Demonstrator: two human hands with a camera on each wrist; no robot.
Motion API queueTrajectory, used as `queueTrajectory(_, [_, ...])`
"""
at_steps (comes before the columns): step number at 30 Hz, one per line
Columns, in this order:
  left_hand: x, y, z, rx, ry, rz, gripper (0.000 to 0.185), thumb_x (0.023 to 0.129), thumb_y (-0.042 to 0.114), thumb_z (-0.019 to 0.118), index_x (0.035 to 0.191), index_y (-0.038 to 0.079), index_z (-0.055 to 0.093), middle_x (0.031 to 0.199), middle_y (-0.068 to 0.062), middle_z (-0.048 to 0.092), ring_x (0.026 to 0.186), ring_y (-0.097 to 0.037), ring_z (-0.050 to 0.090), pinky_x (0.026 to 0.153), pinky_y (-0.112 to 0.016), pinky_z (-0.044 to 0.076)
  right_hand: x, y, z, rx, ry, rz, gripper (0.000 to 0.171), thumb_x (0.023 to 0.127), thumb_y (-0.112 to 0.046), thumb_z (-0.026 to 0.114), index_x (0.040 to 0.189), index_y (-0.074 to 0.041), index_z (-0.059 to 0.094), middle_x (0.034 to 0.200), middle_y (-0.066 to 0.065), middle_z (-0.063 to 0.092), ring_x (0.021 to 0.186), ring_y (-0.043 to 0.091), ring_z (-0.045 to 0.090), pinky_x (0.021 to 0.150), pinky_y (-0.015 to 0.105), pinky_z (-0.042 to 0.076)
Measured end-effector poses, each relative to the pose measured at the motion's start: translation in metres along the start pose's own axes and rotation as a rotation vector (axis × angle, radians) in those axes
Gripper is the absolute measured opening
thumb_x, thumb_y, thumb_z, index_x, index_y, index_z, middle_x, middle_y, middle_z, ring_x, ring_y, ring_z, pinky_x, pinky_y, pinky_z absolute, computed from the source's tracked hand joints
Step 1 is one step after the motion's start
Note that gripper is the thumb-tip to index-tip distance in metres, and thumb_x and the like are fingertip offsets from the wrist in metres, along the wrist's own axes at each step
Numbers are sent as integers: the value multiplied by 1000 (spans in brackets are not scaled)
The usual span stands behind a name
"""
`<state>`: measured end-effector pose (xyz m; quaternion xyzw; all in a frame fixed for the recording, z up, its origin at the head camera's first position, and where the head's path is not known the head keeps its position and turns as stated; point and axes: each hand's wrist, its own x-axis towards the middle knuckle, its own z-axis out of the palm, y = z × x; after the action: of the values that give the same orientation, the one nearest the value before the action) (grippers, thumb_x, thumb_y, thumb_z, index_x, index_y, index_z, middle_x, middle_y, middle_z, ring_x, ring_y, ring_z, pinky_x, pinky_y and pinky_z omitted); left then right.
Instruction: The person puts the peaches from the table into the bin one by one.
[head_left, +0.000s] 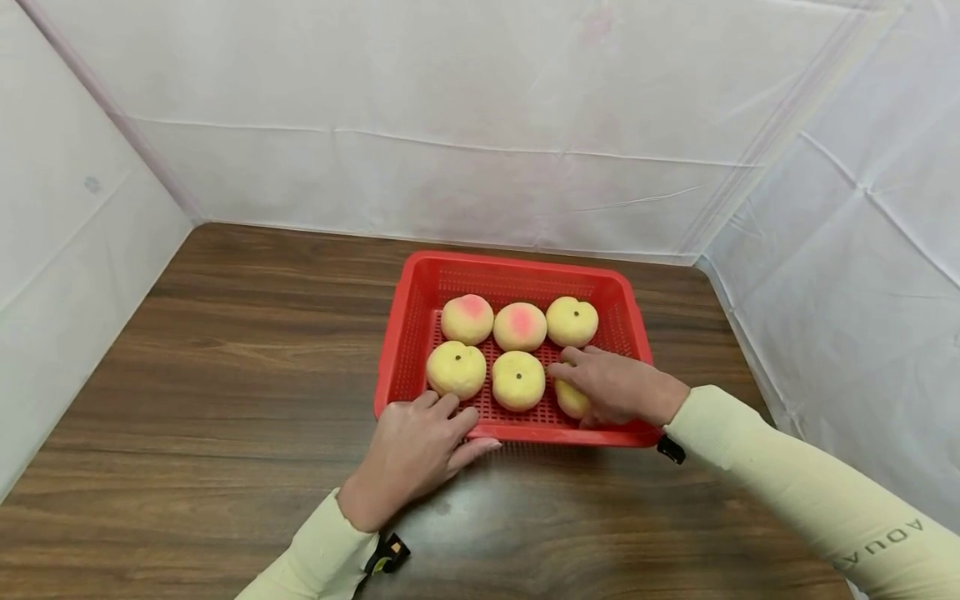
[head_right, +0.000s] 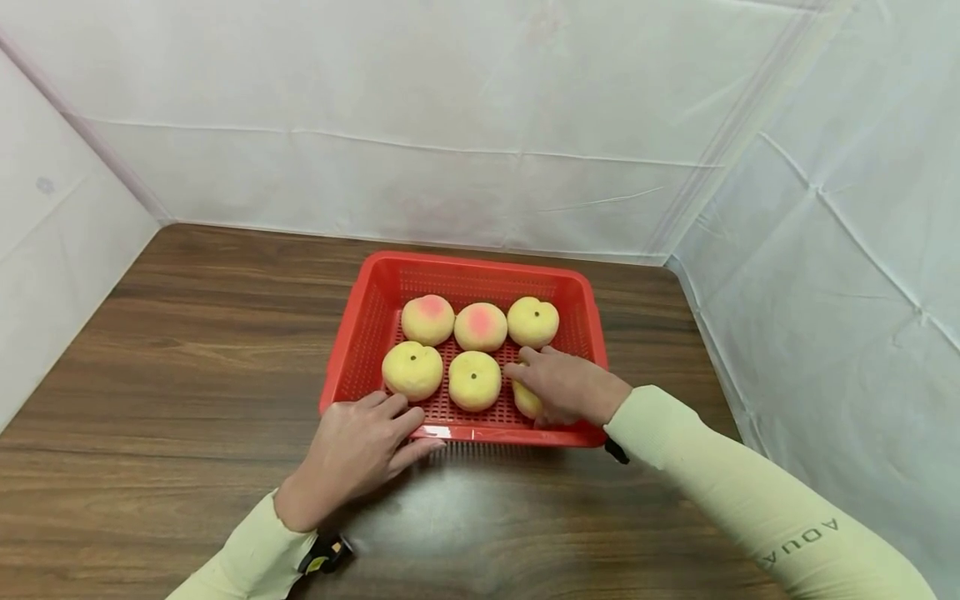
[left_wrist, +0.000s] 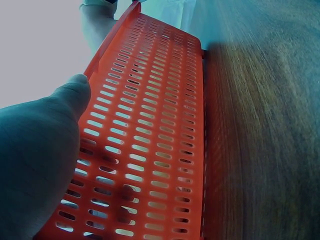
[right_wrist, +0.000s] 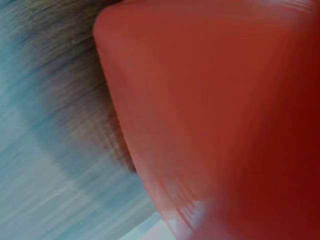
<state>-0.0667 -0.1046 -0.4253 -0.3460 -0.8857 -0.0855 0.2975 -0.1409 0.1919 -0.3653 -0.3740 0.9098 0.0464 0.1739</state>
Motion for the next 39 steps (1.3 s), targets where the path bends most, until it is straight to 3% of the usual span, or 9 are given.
queueTrajectory(8, [1, 1, -2, 4, 5, -1, 51, 89, 69, 62, 73, 21, 51, 68, 3, 55, 55, -17, 53, 41, -24, 21, -1, 1, 6, 30, 88, -7, 71, 76, -28, 92, 137, -12, 59, 122, 7, 57, 104, 26, 59, 97, 43, 55])
queueTrajectory(21, [2, 1, -2, 15, -25, -1, 51, 91, 69, 58, 75, 21, 53, 68, 3, 55, 56, -16, 54, 42, -24, 21, -6, 5, 6, 62, 124, -9, 78, 75, -33, 94, 140, -14, 56, 124, 4, 54, 108, 22, 59, 100, 41, 54])
queueTrajectory(30, [1, 0, -2, 6, -31, -19, 56, 98, 72, 47, 76, 21, 56, 70, 3, 59, 59, -17, 58, 41, -25, 28, -16, 4, 0, 138, 113, 80, 80, 79, -34, 91, 146, -10, 55, 143, 8, 54, 119, 26, 61, 105, 45, 53])
queueTrajectory(39, [2, 0, -2, 2, -56, -25, 53, 95, 71, 51, 76, 22, 58, 70, 4, 60, 60, -17, 59, 41, -26, 28, -18, 5, 4, 163, 135, 100, 65, 80, -34, 89, 135, -16, 59, 117, 0, 62, 95, 14, 60, 91, 38, 56])
